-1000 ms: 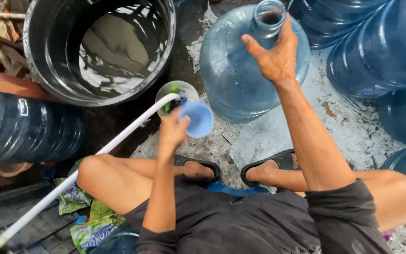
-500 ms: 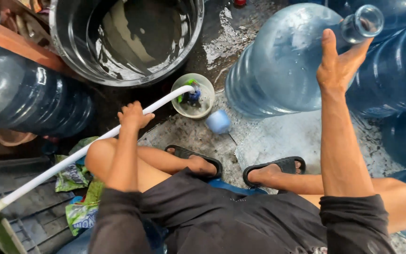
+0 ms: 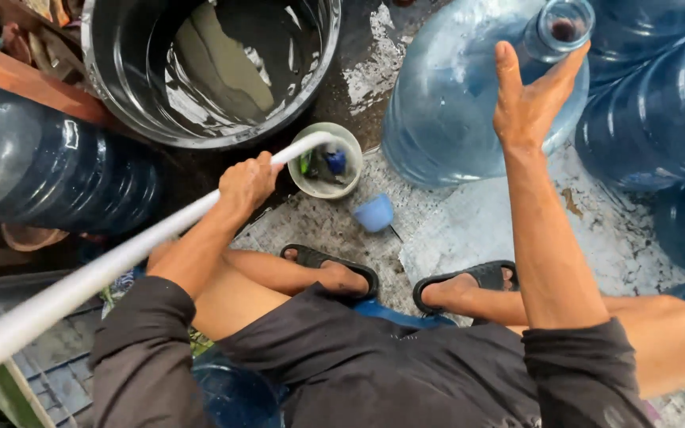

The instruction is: Manually scrubbing the interior of a large water jug with a brush and filling it with water from a hose.

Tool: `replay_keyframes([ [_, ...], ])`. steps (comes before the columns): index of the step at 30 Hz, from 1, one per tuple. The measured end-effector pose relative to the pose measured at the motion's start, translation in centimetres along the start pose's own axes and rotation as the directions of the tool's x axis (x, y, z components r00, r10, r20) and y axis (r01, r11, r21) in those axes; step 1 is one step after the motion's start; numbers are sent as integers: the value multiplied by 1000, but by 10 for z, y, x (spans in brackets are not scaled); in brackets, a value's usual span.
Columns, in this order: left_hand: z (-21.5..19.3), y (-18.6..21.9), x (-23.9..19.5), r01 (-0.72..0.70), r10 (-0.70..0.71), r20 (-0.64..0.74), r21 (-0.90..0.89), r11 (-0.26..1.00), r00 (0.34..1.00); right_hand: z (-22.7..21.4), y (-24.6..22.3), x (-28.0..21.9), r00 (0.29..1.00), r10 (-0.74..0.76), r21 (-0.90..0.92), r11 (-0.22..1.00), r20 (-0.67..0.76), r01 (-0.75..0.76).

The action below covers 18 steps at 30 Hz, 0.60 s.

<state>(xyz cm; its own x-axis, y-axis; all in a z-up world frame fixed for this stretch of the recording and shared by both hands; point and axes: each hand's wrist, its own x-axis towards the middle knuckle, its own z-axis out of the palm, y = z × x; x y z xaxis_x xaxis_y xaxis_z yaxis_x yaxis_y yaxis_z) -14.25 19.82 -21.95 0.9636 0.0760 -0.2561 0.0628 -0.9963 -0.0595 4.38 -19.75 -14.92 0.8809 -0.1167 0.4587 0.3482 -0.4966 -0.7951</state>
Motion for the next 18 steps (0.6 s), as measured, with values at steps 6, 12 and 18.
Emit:
replay_keyframes([
  [6, 9, 19, -11, -87, 106, -296, 75, 993, 949, 4, -20, 10, 965, -263, 95, 960, 2, 262],
  [12, 20, 22, 3, 44, -30, -207, 62, 997, 978, 47, -1, 16, 997, -7, -127, 992, 80, 17],
  [18, 22, 25, -10, 93, -22, -389, 164, 982, 921, 38, -6, 7, 980, -143, 21, 990, 137, 141],
])
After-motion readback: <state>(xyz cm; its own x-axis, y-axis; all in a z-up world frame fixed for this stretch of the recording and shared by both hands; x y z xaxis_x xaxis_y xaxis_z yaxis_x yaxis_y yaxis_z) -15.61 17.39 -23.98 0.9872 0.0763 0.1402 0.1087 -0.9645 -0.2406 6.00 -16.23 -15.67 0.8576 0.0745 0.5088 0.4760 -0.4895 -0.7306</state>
